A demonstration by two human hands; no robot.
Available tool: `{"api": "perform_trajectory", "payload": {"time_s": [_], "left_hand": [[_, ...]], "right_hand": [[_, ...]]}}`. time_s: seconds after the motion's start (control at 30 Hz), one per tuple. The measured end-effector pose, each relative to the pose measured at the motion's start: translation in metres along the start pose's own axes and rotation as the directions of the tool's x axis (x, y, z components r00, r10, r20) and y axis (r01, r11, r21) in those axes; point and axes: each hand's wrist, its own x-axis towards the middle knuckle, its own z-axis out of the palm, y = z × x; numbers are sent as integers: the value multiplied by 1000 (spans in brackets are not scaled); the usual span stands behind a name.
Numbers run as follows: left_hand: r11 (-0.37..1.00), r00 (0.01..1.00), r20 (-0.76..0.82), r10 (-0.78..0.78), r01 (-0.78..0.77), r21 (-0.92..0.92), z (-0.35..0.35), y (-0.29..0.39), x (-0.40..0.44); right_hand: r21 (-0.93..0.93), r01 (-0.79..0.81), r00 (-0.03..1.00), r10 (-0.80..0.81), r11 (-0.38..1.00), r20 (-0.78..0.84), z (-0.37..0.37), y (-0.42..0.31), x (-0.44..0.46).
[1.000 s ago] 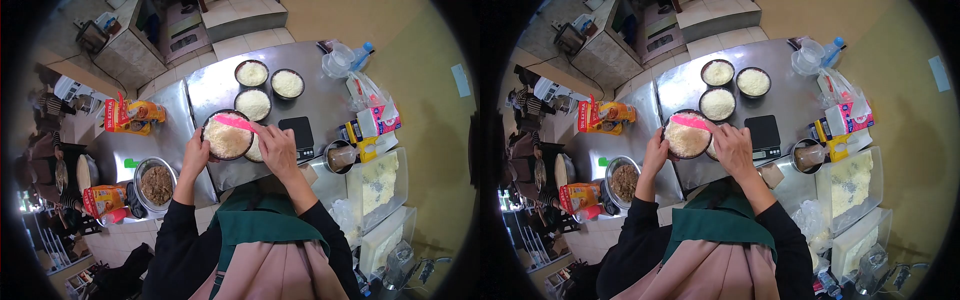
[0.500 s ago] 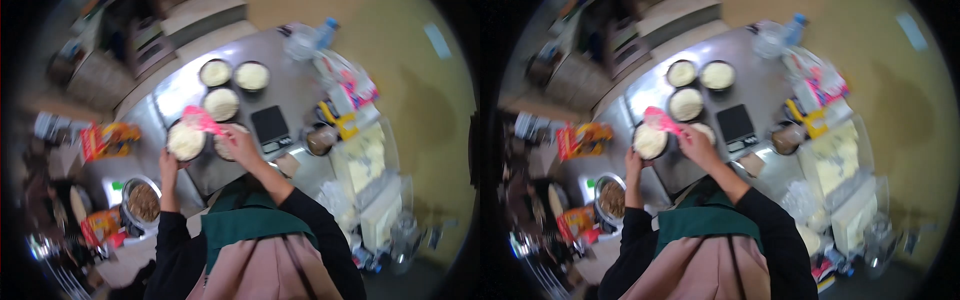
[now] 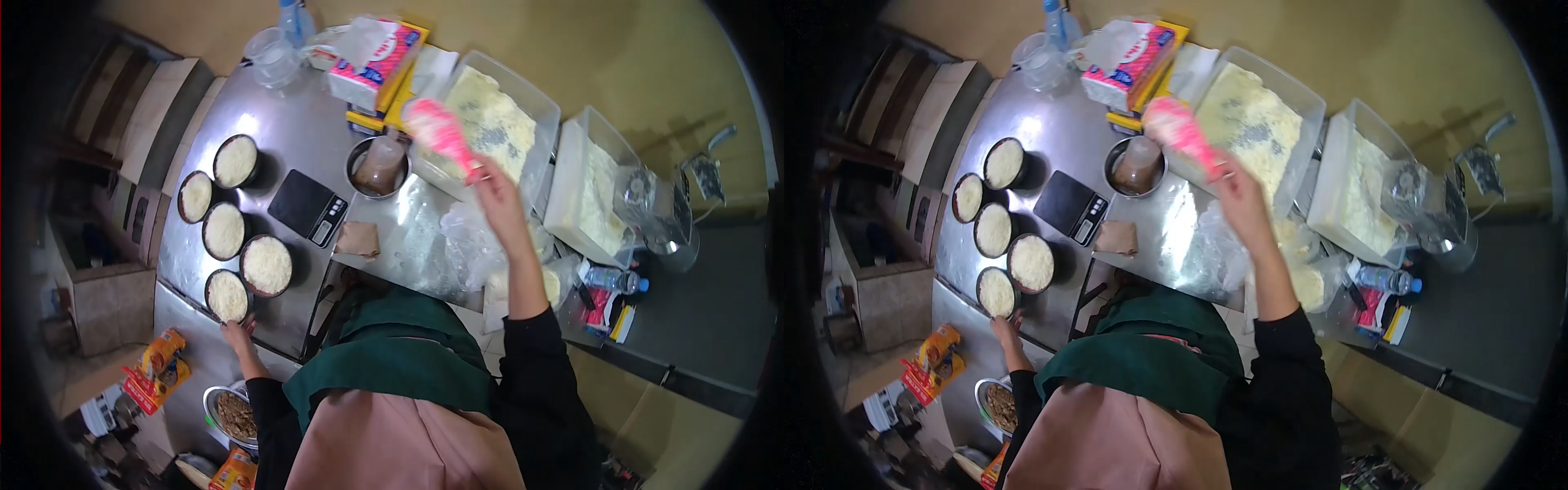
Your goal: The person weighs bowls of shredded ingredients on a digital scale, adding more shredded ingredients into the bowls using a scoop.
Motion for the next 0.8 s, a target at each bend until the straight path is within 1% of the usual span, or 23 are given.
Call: {"api": "perform_trajectory", "payload": {"time_s": [0.03,0.07,0.1,0.13,0.17,0.2,0.23,0.27,0.3,0.33,0.37,0.4,0.43,0.47,0.5,0.53,0.57,0.6,0.63,0.67,0.7,0.77,0.8], "left_hand": [[995,994,67,-83,79,62,-5,6,4],[991,992,75,-101,94,95,-16,2,18],[960,993,8,-121,115,255,-22,10,23],[903,994,-76,-74,99,417,-26,14,35],[799,996,-55,64,-18,602,-23,35,19],[482,849,45,526,-341,807,-37,28,48],[13,510,259,820,-470,883,-51,20,81],[-5,496,276,824,-479,878,-39,41,67],[163,602,329,728,-617,769,-17,77,35],[345,677,407,613,-693,633,13,110,-8],[404,653,424,627,-738,540,43,127,-42],[458,629,440,641,-773,439,74,137,-74],[482,593,503,628,-805,346,103,143,-102],[535,598,559,575,-791,295,136,153,-150],[627,566,613,551,-766,144,166,150,-182],[542,476,724,499,-823,167,188,152,-211],[509,394,770,502,-854,105,214,150,-252],[541,338,832,441,-839,55,234,144,-275],[580,247,867,434,-812,-59,252,141,-307],[540,168,895,414,-836,-93,267,141,-330],[514,89,927,365,-849,-120,281,143,-343],[475,-86,890,447,-821,-318,311,133,-362],[467,-94,889,449,-823,-323,318,133,-384]], "right_hand": [[-311,-52,988,5,949,-153,-23,2,1],[-521,-62,966,-80,852,-247,-38,10,1],[-514,-82,958,-75,854,-278,-47,26,3],[-751,-155,958,-89,642,-274,-52,47,5],[-907,-215,961,-86,361,-262,-57,64,6],[-898,-241,955,-77,368,-288,-59,77,8],[-915,-249,963,-22,316,-270,-57,87,11],[-931,-249,968,36,267,-249,-55,93,11],[-924,-266,963,43,275,-265,-54,96,7],[-905,-263,962,24,335,-271,-54,96,2],[-883,-257,960,2,393,-278,-54,95,-2],[-875,-275,955,10,398,-296,-54,91,-5],[-835,-199,919,-199,513,-341,-54,83,-9],[-794,-96,829,-393,601,-398,-54,76,-13],[-787,-113,825,-384,606,-414,-55,67,-19],[-627,-47,853,-295,777,-430,-56,59,-25],[-427,12,880,-213,904,-424,-56,53,-29],[-424,3,872,-210,906,-442,-53,51,-30],[-281,91,868,-215,955,-447,-50,49,-32],[-134,182,863,-224,974,-452,-52,48,-35],[-135,178,856,-221,975,-468,-58,44,-40],[189,-5,949,65,982,-310,-71,34,-49],[303,-14,961,96,953,-259,-74,40,-51]]}}
